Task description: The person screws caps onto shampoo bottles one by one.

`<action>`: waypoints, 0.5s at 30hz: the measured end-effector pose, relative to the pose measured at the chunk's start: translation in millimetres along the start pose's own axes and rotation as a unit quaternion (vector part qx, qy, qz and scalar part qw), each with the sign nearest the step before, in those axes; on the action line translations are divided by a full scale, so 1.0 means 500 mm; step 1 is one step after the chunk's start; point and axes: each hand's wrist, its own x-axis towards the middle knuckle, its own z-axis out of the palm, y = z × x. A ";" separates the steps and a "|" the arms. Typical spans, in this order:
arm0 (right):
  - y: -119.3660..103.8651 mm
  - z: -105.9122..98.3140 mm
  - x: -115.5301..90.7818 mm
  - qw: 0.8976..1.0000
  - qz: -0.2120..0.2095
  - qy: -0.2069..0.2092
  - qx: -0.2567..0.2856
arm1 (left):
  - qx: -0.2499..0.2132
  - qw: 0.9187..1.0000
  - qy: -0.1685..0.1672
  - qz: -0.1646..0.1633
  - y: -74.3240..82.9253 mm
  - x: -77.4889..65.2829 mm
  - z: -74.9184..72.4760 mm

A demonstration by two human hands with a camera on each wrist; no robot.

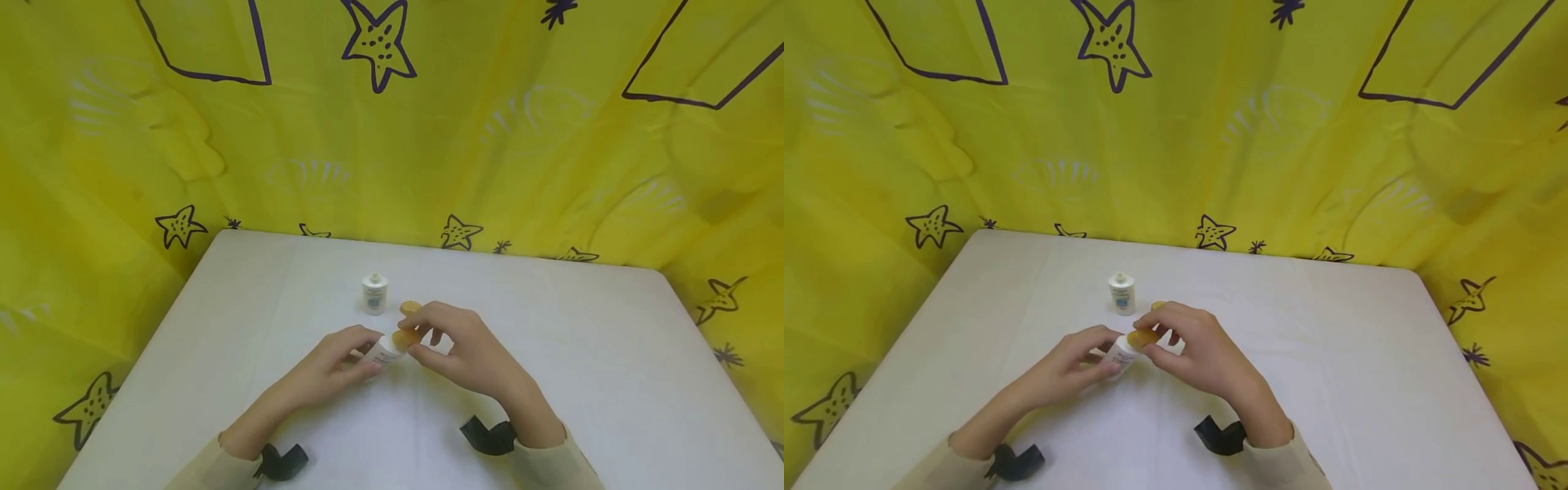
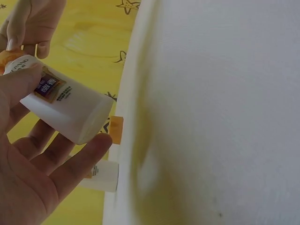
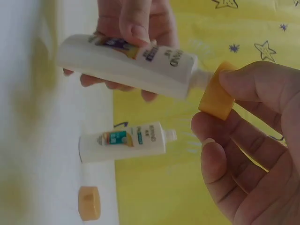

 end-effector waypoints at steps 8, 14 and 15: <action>-0.016 0.004 -0.005 1.000 -0.011 -0.005 0.000 | 0.011 1.000 -0.006 0.013 0.017 -0.008 -0.003; -0.016 0.004 -0.004 1.000 -0.024 -0.011 -0.007 | 0.022 1.000 -0.003 0.022 0.019 -0.008 -0.004; -0.015 0.004 -0.004 1.000 -0.025 -0.012 -0.008 | 0.025 0.999 -0.001 0.024 0.020 -0.008 -0.004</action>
